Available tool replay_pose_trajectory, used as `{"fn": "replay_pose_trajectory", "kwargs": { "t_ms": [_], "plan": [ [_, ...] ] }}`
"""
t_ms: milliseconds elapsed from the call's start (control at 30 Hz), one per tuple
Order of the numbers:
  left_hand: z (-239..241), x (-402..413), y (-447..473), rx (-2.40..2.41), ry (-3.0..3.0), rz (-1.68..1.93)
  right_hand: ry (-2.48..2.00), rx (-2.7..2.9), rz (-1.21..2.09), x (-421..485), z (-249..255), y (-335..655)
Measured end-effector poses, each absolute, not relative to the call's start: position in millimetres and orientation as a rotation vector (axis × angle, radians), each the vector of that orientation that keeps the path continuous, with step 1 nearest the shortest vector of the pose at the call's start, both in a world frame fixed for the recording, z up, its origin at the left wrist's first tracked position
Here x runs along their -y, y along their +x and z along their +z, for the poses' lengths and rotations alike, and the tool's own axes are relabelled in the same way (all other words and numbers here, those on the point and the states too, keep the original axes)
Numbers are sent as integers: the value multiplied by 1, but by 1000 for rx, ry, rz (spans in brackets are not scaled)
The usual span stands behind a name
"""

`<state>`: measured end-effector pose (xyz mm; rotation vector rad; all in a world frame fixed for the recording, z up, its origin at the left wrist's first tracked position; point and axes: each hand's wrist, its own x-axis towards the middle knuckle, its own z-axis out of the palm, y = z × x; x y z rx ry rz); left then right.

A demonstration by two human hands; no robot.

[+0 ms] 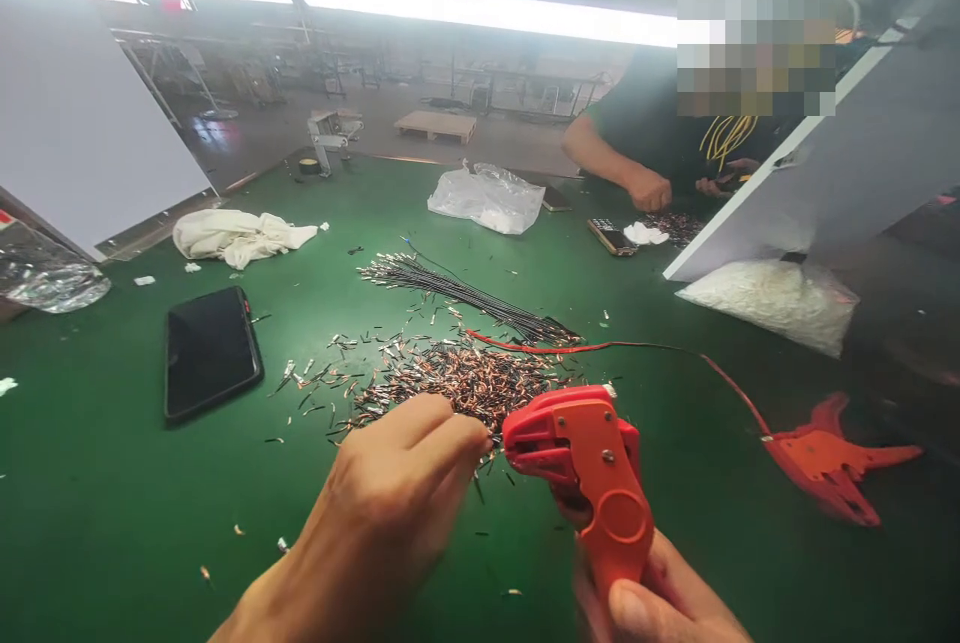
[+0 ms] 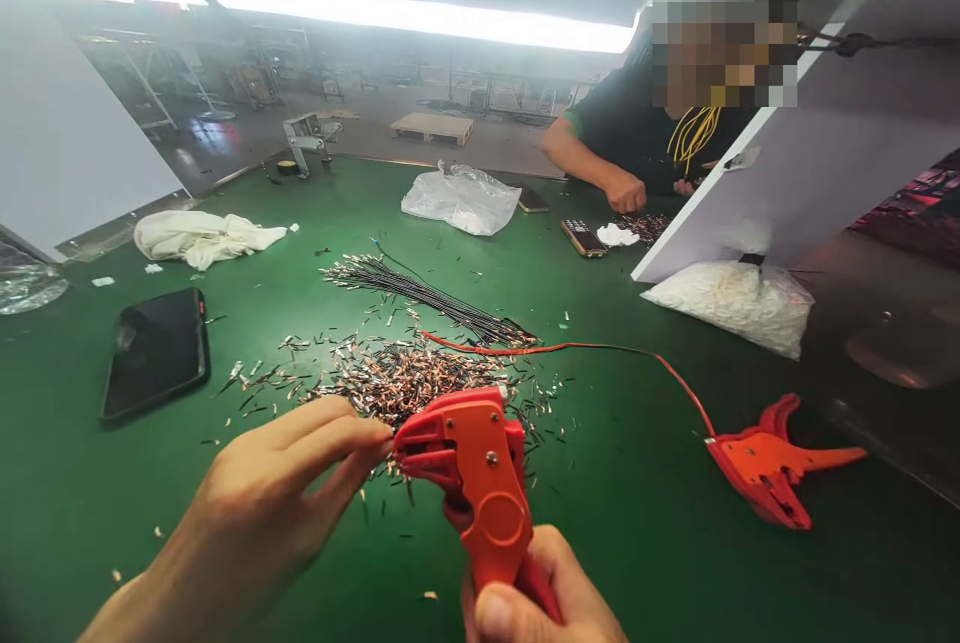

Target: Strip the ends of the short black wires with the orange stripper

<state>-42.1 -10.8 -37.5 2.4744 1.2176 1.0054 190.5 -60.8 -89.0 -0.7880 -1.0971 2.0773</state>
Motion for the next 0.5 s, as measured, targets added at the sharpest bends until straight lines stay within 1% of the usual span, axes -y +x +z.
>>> {"fn": "replay_pose_trajectory", "kwargs": {
  "t_ms": [133, 267, 400, 500],
  "plan": [
    [-38, 8, -44, -1172, 2600, 1046, -810, 1093, 2095, 57, -84, 191],
    [-34, 7, -41, -1102, 2600, 1134, -791, 1110, 2097, 58, -93, 194],
    [-32, 9, -42, -1051, 2601, 1116, -737, 1116, 2101, 60, -106, 192],
    [-34, 12, -45, -1080, 2550, 1043, -728, 1125, 2099, 59, -105, 190]
  ]
}}
